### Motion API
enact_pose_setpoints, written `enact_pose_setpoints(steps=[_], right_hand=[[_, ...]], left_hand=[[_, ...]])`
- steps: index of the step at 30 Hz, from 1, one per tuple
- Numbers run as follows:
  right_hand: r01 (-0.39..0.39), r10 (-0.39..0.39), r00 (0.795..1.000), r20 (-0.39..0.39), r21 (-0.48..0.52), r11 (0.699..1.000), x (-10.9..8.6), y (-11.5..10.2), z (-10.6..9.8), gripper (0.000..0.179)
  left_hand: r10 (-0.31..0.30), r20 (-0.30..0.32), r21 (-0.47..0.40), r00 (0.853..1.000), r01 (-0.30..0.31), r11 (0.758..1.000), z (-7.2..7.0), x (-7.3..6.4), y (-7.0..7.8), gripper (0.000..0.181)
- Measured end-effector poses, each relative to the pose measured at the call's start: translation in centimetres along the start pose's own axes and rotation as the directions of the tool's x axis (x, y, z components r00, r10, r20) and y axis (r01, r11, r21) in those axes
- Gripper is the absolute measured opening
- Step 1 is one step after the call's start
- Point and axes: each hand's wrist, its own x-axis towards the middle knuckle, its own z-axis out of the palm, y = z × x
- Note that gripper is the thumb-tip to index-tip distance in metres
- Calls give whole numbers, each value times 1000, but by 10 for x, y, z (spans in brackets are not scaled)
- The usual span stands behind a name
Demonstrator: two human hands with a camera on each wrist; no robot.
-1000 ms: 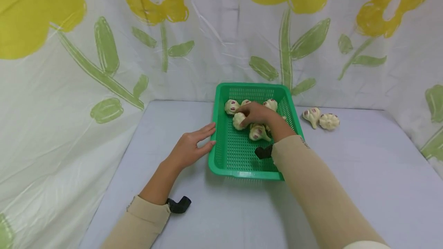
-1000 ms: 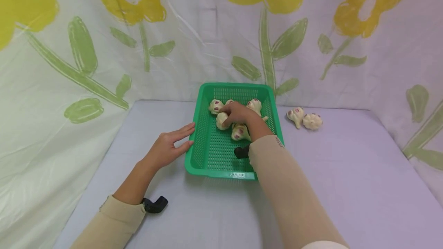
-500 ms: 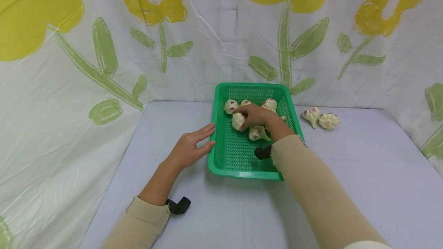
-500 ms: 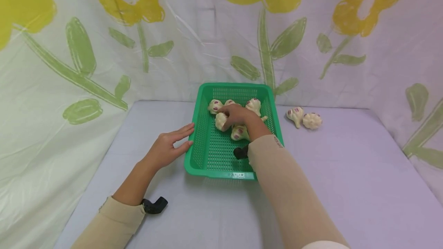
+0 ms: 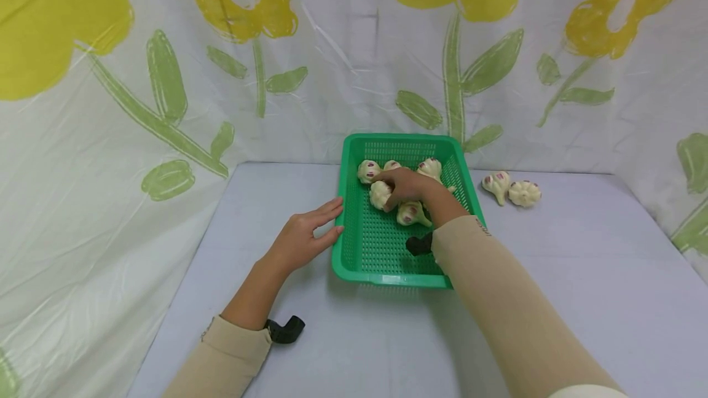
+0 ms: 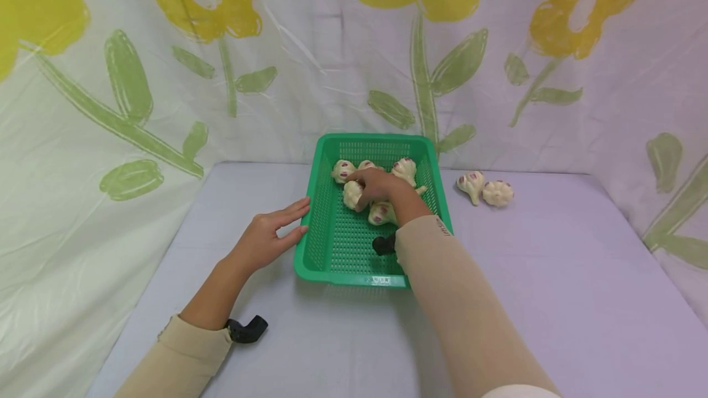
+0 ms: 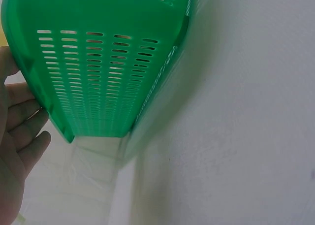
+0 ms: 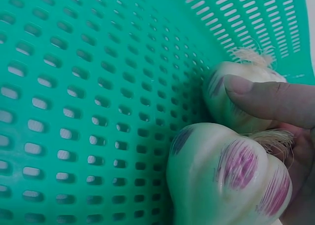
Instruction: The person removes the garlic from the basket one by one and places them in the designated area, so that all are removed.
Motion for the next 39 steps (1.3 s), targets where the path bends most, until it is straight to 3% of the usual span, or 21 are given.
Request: enact_pose_setpoints(steps=[14, 39], right_hand=[[22, -22, 1000, -1, 33, 999, -1, 1, 2, 79], [-2, 2, 1000, -4, -21, 1000, -3, 0, 2, 76]], left_hand=[[-5, -4, -3, 1000, 5, 1000, 0, -1, 1, 46], [-22, 10, -13, 1000, 22, 1000, 0, -2, 1, 46]])
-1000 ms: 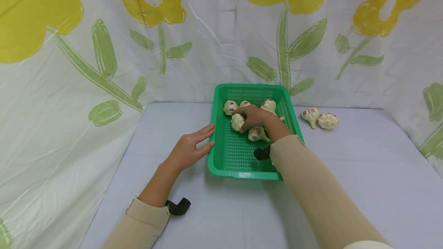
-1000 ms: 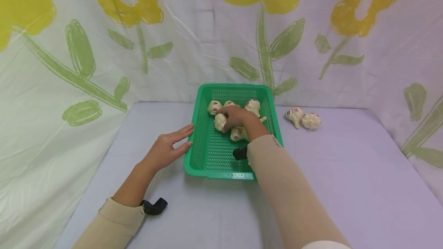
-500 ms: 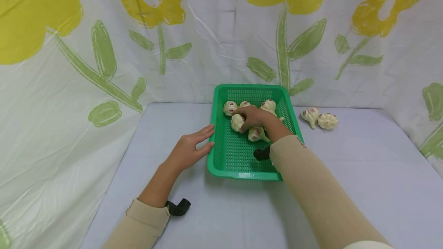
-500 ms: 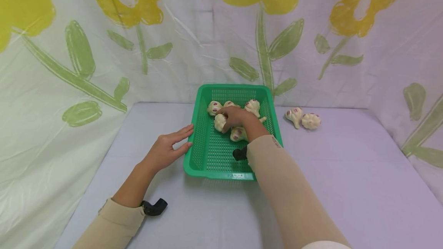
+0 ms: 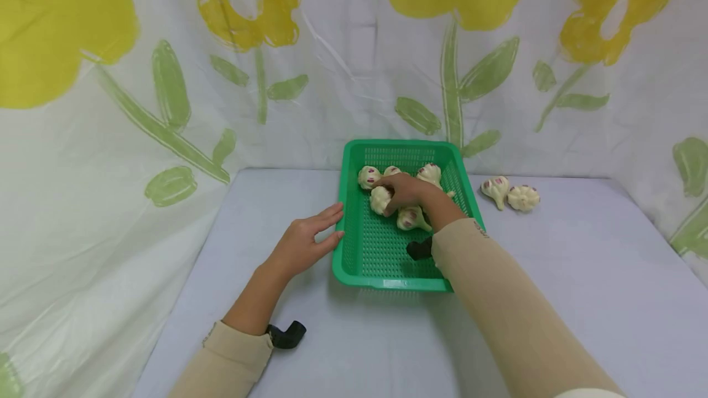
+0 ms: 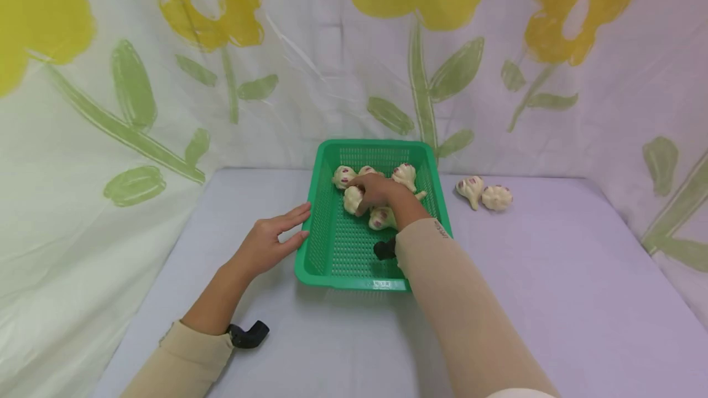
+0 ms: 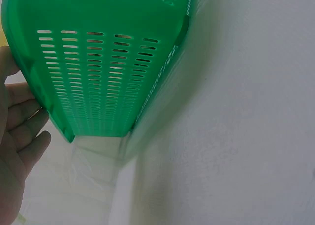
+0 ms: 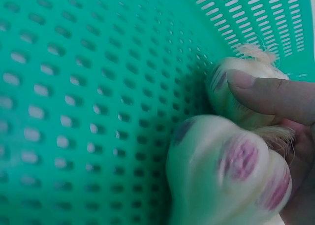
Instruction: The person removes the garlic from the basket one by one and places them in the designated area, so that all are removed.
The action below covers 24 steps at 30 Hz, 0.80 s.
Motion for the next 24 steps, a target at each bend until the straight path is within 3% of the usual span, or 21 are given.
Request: enact_pose_setpoints(steps=[5, 10, 17, 24], right_hand=[[-48, 48, 998, 40, -17, 999, -7, -3, -5, 75], [-39, 42, 997, 67, -49, 998, -9, -7, -16, 70], [-37, 46, 991, 122, -80, 996, -16, -24, -45, 72], [-68, 100, 983, 152, -201, 977, -28, -37, -73, 75]], left_hand=[[0, 11, 8, 1000, 0, 1000, 4, 1, 0, 47], [-3, 10, 10, 1000, 3, 1000, 4, 1, 1, 46], [-3, 6, 15, 1000, 3, 1000, 2, 1, 0, 46], [-14, 1, 26, 1000, 14, 1000, 0, -2, 0, 46]])
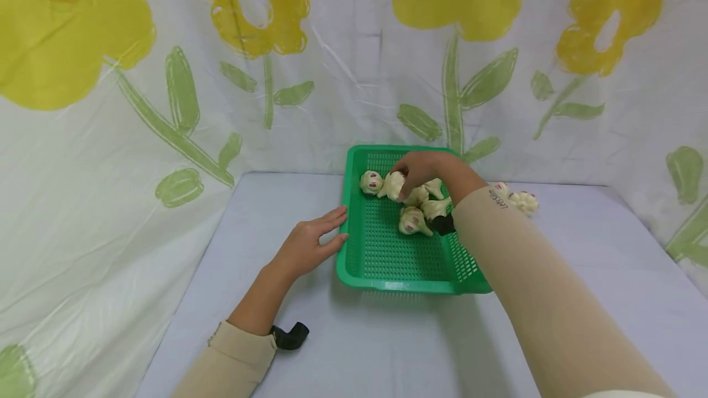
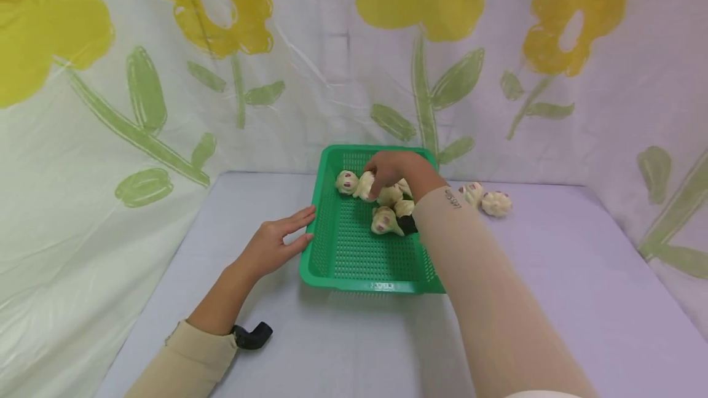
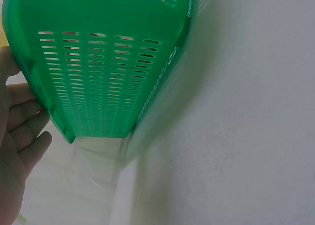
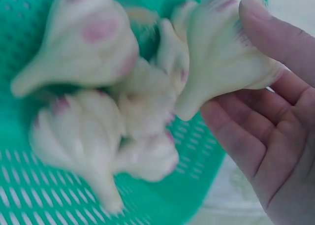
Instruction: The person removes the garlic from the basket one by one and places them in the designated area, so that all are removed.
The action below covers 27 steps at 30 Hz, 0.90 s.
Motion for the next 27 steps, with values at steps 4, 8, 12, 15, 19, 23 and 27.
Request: enact_pose_setpoints(steps=[4, 8, 12, 15, 19, 23, 27], right_hand=[[-29, 30, 1000, 8, -32, 999, -12, 4, -9, 76], [-62, 61, 998, -11, -47, 997, -28, 6, -19, 75], [-69, 69, 997, -25, -20, 997, -42, 13, -30, 75], [-74, 75, 997, -26, 28, 997, -53, 19, -38, 76], [-85, 89, 995, -40, 88, 993, -65, 30, -44, 78], [-101, 112, 991, -72, 144, 984, -76, 44, -46, 80], [-101, 125, 983, -137, 166, 981, -89, 64, -48, 80]], left_hand=[[2, 0, -3, 1000, -2, 1000, 1, -1, 0, 46], [4, -5, -7, 1000, -5, 1000, 1, -1, 0, 46], [2, -7, -7, 1000, -2, 1000, 1, -1, 1, 46], [-5, -8, 0, 1000, 5, 1000, 0, -1, 1, 46], [-21, -4, 5, 1000, 21, 1000, -1, -1, 2, 46], [-18, -5, -4, 1000, 18, 1000, -1, 0, 3, 46], [-12, -9, -11, 1000, 12, 1000, -1, 0, 4, 46]])
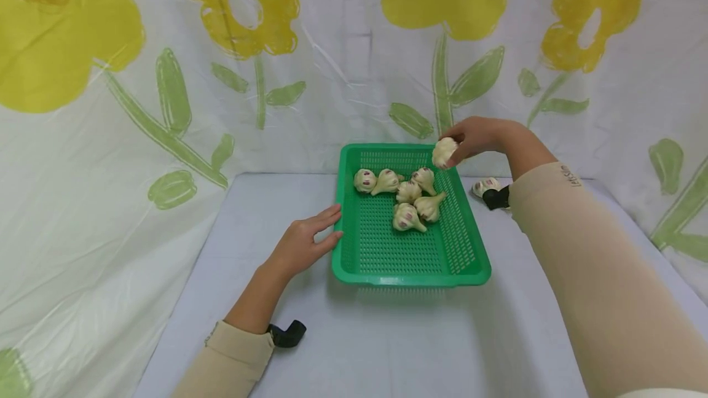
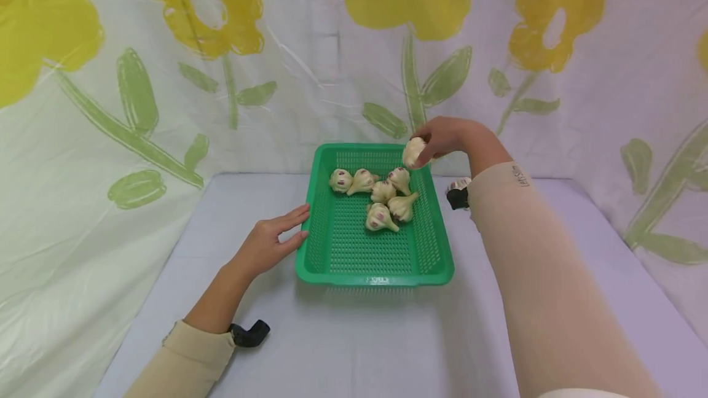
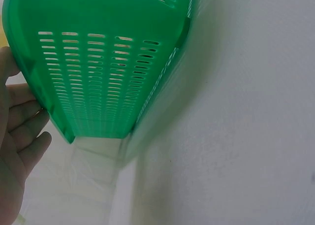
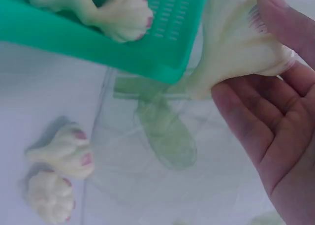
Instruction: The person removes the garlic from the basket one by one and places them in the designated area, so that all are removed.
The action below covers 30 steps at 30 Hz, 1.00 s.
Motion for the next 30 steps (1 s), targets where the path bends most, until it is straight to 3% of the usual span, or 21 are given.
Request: enact_pose_setpoints(steps=[4, 9, 14, 20, 27, 30], right_hand=[[-6, 10, 998, -65, 62, 998, -11, 18, -5, 81], [-25, 39, 996, -83, 168, 986, -24, 39, -9, 86], [-23, 50, 996, -74, 335, 942, -34, 61, -7, 82], [1, 53, 995, -85, 540, 842, -45, 86, 0, 77], [34, 84, 989, -124, 735, 678, -58, 119, 15, 68], [57, 91, 984, -152, 759, 649, -64, 131, 22, 58]], left_hand=[[5, 0, 3, 1000, -5, 1000, 0, 1, 0, 46], [0, -4, -2, 1000, 0, 1000, 0, 0, -1, 46], [1, -4, -4, 1000, -1, 1000, 0, 0, -2, 46], [9, -12, -4, 1000, -9, 1000, 0, 0, -3, 46], [18, -10, 0, 1000, -18, 1000, 1, -1, -4, 46], [19, -8, 7, 1000, -19, 1000, 2, -1, -5, 46]])
